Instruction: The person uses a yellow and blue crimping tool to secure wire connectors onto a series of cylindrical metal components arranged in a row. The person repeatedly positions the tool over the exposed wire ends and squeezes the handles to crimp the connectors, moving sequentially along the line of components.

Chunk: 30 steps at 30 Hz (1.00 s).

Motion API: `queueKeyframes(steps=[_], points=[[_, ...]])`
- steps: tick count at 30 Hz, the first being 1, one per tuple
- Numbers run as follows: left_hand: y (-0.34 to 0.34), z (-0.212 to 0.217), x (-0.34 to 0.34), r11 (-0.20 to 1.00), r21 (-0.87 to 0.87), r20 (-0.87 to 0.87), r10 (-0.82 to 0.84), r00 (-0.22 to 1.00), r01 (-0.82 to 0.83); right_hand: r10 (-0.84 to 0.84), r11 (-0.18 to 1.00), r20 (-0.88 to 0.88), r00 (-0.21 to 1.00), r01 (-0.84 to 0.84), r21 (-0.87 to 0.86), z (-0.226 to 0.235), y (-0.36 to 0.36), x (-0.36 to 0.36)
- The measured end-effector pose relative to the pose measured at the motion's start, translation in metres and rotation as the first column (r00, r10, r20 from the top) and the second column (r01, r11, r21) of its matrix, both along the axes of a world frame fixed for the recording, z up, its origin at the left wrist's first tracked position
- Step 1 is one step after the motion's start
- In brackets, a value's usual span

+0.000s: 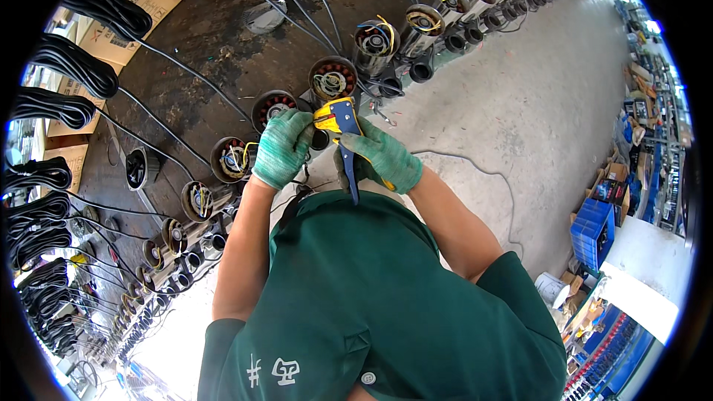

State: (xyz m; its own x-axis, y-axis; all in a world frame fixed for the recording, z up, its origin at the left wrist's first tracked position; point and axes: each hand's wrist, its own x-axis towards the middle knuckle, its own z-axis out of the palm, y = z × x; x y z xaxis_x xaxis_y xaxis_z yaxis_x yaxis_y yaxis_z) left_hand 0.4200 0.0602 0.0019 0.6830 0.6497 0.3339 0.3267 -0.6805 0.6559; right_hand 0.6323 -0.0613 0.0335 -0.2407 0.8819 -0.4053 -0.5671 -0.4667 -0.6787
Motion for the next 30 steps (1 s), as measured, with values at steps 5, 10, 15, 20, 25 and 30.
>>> queueKeyframes(steps=[5,10,15,20,25,30], points=[[0.001,0.002,0.002,1.0,0.013,-0.053,-0.009,0.999,0.01,-0.019,0.996,0.094,0.995,0.027,-0.083,-0.015,0.001,0.0],[-0.001,0.001,0.002,0.999,0.037,0.002,-0.006,1.0,0.006,-0.177,0.982,-0.2,0.964,0.16,-0.1,-0.004,-0.01,-0.014],[0.0,-0.001,-0.001,1.0,0.019,0.048,-0.023,0.999,0.022,-0.231,0.97,0.002,0.973,0.23,0.078,-0.034,-0.02,-0.008],[0.005,0.004,-0.001,0.995,0.01,-0.014,-0.098,0.995,0.098,-0.335,0.932,0.505,0.795,0.203,0.3,-0.04,0.008,-0.011],[0.009,0.006,-0.002,0.988,-0.01,-0.033,-0.151,0.988,0.151,-0.362,0.88,0.71,0.604,-0.029,0.473,-0.034,0.038,-0.02],[0.009,0.01,0.0,0.985,0.019,-0.006,-0.172,0.985,0.172,-0.371,0.819,0.743,0.558,-0.181,0.545,-0.03,0.048,-0.021]])
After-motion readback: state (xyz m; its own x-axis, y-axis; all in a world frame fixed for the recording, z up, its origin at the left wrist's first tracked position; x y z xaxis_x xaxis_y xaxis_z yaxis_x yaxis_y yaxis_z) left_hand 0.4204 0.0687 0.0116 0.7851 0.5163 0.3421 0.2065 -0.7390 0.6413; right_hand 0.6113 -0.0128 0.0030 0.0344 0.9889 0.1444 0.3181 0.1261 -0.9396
